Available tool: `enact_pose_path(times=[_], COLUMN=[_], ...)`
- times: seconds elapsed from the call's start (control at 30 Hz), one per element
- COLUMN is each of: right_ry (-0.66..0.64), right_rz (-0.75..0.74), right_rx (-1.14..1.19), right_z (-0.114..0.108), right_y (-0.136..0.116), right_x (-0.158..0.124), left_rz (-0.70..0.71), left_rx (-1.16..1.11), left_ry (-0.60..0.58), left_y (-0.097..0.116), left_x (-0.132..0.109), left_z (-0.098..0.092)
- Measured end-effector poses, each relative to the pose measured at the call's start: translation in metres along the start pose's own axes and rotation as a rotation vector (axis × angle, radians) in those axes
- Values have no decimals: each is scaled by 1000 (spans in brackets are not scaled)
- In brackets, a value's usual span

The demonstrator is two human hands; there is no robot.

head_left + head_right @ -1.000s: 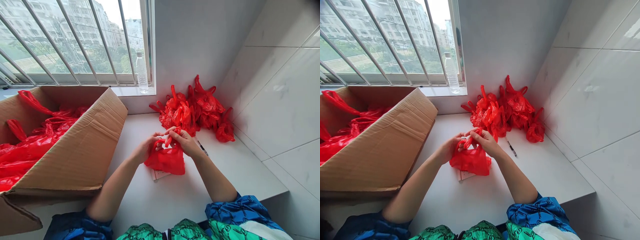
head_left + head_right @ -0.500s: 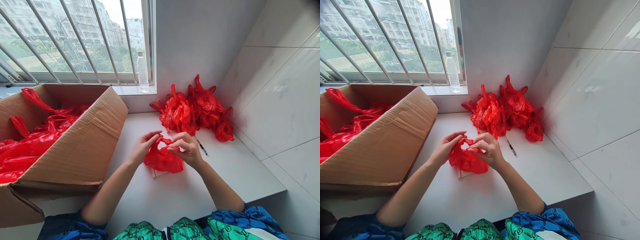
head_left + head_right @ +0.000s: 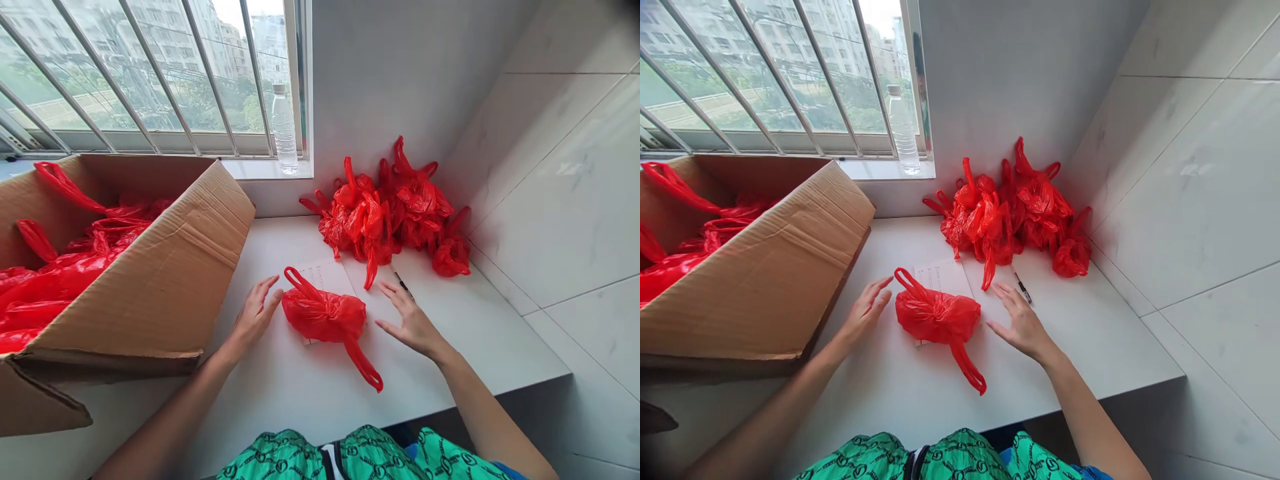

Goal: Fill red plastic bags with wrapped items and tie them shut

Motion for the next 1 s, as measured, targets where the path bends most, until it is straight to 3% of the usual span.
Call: enact_pose_path(times=[0.13, 0.23, 0.37, 0.53, 0.8, 1.0], right_ry=[-161, -158, -166, -253, -260, -25], right_rz=[-357, -384, -228, -185, -217, -362], right_rx=[-193, -172, -215, -296, -330, -141], right_z=[53, 81, 99, 110, 114, 92], right_y=[-38, -46, -24, -11, -14, -26], right_x=[27, 56, 80, 79, 75, 62], left_rz=[381, 567, 523, 497, 475, 467], left_rx=[366, 486, 561, 574, 509, 286], left_ry=[-68, -47, -23, -53, -59, 17], left_y=[51, 67, 39, 14, 15, 31], left_x=[-7, -4, 7, 8, 3, -12], left_z=[19, 43, 64, 76, 78, 53])
Point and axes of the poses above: each hand's wrist, its own x-axis towards the middle knuckle, its own z-axis out of the palm, y = z × x, the point moved 4 cm from there along x, towards the middle knuckle, and after that the axes turned 6 degrees about x, right-handed, at the moved point
